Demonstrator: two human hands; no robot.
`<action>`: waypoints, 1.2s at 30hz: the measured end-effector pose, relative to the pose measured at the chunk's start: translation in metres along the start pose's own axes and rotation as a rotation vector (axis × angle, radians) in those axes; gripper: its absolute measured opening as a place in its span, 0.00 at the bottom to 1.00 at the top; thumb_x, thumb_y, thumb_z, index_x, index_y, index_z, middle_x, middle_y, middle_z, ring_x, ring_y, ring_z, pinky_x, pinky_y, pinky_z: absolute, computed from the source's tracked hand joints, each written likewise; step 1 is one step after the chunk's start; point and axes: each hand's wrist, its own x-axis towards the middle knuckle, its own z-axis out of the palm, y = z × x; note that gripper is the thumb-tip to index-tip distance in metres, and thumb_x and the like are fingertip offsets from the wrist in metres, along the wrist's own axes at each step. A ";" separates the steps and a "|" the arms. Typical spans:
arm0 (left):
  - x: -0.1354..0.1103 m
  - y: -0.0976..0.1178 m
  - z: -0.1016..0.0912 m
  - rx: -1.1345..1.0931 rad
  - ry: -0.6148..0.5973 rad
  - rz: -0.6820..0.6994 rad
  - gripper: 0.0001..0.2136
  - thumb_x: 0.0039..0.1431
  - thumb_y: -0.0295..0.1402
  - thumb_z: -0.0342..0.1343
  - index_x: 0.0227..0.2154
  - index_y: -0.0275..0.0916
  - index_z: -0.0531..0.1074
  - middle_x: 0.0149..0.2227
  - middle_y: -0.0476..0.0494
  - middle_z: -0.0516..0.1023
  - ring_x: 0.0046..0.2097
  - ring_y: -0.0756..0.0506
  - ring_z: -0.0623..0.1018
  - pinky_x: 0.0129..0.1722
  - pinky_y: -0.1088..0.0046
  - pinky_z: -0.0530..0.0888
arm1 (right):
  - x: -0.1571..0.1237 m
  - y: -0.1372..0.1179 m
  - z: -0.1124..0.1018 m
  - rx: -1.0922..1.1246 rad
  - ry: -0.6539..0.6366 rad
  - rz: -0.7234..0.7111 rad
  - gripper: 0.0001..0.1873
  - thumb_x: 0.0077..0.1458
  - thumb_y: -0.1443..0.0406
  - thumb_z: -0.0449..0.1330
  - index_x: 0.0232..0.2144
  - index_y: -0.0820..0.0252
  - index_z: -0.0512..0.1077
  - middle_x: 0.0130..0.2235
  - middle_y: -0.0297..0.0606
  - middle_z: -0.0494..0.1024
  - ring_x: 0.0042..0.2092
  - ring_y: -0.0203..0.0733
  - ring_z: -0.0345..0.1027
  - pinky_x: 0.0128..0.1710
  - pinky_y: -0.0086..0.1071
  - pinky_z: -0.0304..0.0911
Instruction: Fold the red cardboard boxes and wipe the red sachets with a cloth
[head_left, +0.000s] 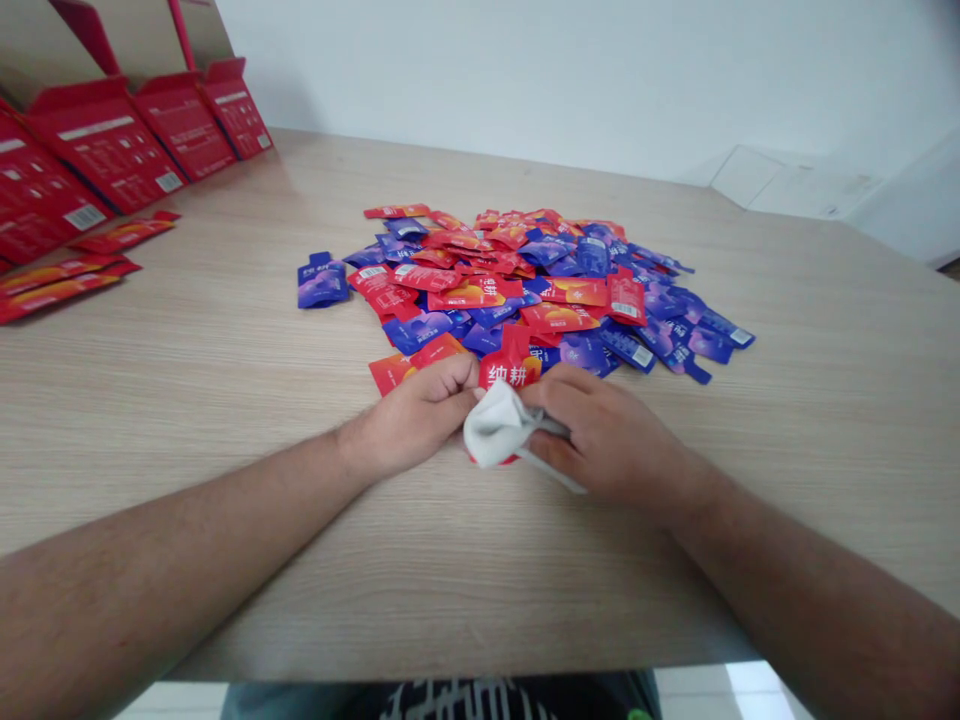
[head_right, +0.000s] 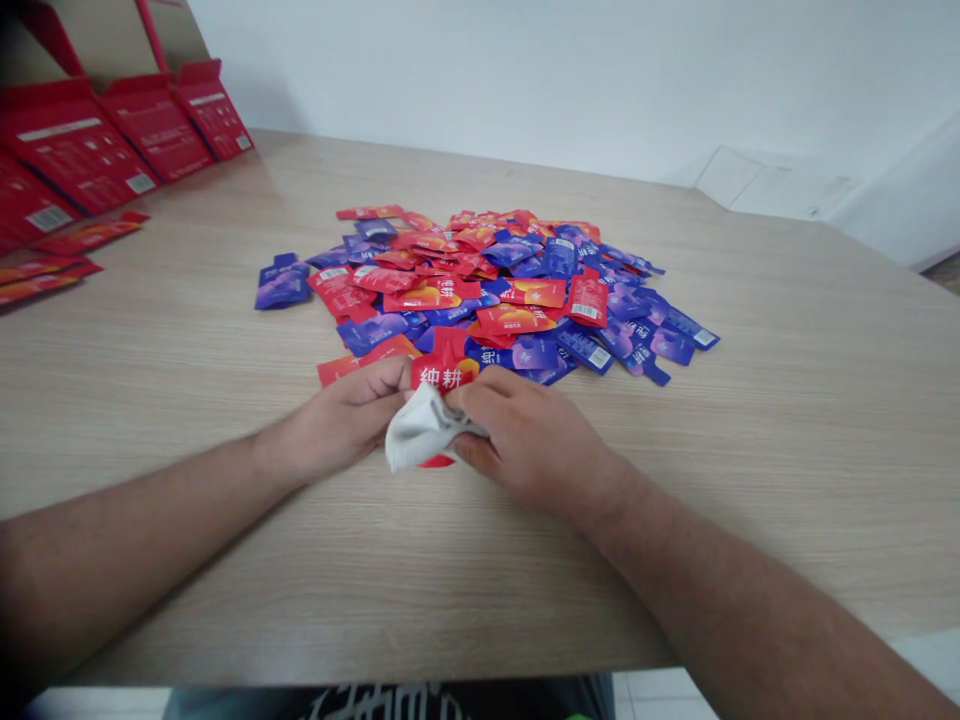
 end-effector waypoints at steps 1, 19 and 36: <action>0.000 0.000 0.000 -0.008 -0.009 -0.012 0.16 0.68 0.45 0.63 0.35 0.40 0.66 0.30 0.53 0.70 0.28 0.53 0.68 0.26 0.79 0.66 | 0.000 0.001 0.000 -0.016 0.077 0.041 0.09 0.70 0.62 0.64 0.50 0.58 0.73 0.47 0.44 0.79 0.46 0.50 0.74 0.45 0.40 0.70; 0.000 0.008 -0.001 0.198 -0.129 0.071 0.13 0.69 0.43 0.60 0.36 0.39 0.69 0.34 0.49 0.74 0.35 0.48 0.74 0.35 0.73 0.74 | 0.001 0.004 -0.005 0.006 0.190 0.100 0.10 0.72 0.58 0.62 0.48 0.58 0.75 0.44 0.43 0.79 0.45 0.51 0.74 0.46 0.40 0.68; 0.000 0.009 -0.001 0.184 -0.163 0.078 0.12 0.70 0.43 0.60 0.38 0.39 0.70 0.37 0.47 0.75 0.37 0.47 0.75 0.36 0.72 0.76 | 0.002 0.006 -0.003 0.072 0.120 0.096 0.10 0.71 0.57 0.62 0.46 0.57 0.75 0.43 0.42 0.79 0.45 0.51 0.73 0.45 0.39 0.67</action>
